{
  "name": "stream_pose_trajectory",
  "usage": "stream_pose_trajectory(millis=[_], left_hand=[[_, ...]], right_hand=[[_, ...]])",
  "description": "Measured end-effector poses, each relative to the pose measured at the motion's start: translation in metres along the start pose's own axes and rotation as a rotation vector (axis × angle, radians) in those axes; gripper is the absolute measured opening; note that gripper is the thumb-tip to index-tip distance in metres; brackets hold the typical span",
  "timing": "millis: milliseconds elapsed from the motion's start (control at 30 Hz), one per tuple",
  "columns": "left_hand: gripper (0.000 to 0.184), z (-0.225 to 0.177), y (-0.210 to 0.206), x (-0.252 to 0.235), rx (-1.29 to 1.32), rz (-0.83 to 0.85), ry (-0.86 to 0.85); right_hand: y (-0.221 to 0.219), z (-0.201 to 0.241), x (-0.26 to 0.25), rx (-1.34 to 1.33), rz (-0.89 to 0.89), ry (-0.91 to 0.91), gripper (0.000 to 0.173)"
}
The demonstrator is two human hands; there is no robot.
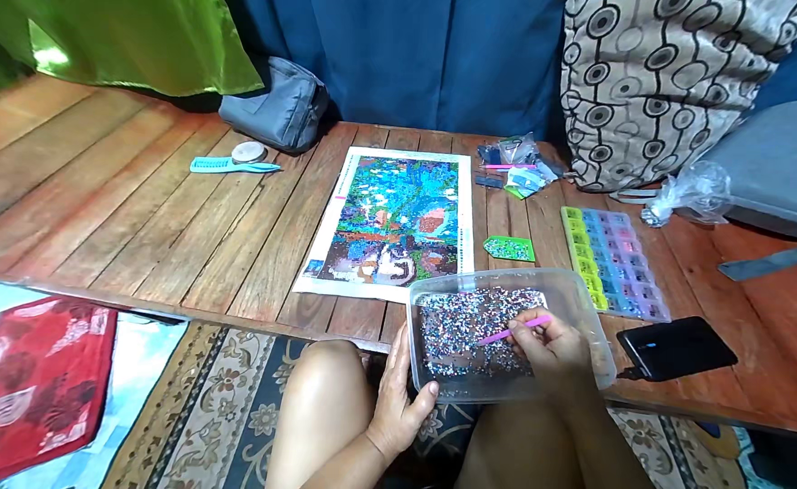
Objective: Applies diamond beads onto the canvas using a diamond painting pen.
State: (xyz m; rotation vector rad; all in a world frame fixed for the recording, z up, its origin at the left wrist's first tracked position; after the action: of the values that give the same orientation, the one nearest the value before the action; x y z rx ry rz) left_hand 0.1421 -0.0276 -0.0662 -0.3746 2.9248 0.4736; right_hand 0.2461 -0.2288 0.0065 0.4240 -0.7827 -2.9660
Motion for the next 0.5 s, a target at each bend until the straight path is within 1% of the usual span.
stream_pose_trajectory(millis=[233,500], left_hand=[[0.091,-0.0002,-0.0001,-0.0007,0.002,0.004,0.008],[0.090,0.0001,0.0002,-0.0007,0.011,-0.005,-0.006]], right_hand=[[-0.0030,0.0021,-0.0005,-0.021,0.031,0.005,0.013],[-0.0020,0.0063,-0.0001,0.037,0.030,0.035,0.015]])
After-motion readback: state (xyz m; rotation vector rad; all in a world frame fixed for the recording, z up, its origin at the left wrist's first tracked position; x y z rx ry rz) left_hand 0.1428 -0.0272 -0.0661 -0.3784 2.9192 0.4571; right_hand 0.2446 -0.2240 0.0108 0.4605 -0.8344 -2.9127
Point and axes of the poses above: each hand's wrist, its own x-axis away from the middle knuckle, its own y-axis out of the back of the hand, z = x × y, the point moved 9 cm from there along -x, towards the middle knuckle, and after that the axes turned 5 degrees about y, right-handed, at the moved point
